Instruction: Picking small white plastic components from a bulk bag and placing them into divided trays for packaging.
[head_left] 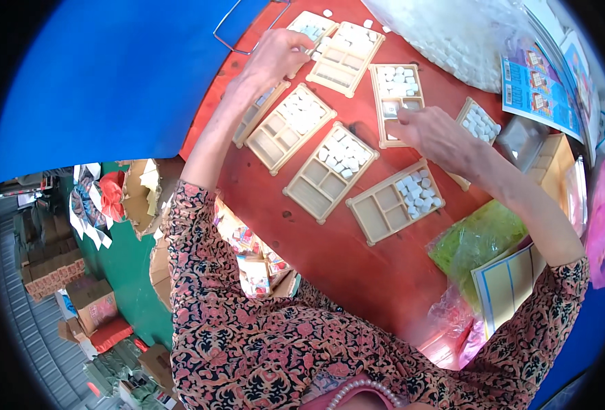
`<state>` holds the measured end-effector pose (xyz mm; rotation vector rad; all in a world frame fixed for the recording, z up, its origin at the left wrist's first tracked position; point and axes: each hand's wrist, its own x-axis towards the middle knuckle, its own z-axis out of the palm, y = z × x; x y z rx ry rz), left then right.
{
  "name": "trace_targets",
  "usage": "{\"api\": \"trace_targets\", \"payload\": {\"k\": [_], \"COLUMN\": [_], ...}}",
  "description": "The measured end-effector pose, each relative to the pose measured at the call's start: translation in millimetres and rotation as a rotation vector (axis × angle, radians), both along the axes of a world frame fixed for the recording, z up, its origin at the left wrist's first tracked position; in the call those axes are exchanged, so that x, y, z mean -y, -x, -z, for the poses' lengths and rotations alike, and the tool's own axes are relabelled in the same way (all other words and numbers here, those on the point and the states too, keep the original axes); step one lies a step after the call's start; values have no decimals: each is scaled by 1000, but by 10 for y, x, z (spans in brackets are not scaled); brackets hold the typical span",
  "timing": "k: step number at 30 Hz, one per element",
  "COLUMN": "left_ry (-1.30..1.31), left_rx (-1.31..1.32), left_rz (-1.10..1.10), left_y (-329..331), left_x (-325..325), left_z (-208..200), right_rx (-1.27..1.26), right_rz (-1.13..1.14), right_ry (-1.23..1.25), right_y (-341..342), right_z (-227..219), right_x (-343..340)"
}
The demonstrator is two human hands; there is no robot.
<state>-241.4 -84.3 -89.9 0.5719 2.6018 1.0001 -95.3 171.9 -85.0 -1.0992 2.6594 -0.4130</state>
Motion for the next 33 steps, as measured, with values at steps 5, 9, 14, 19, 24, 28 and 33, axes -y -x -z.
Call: {"api": "trace_targets", "payload": {"k": [5, 9, 14, 19, 24, 28, 33], "left_ry": [273, 476, 281, 173, 202, 181, 151], "left_rx": [-568, -443, -461, -547, -512, -471, -457], "left_rz": [406, 400, 503, 613, 568, 560, 498], "left_y": [29, 61, 137, 276, 209, 231, 133], "left_x": [-134, -324, -292, -280, -405, -472, -491], "left_z": [-59, -153, -11, 47, 91, 70, -148], "right_rx": [-139, -131, -100, -109, -18, 75, 437], "right_rz": [-90, -83, -69, -84, 59, 152, 418], "right_ry": [-73, -49, 73, 126, 240, 296, 446], "right_y": [-16, -19, -74, -80, -69, -9, -29], "right_z": [-42, -44, 63, -34, -21, -82, -295], "right_x": [-22, -72, -62, -78, -132, -153, -11]}}
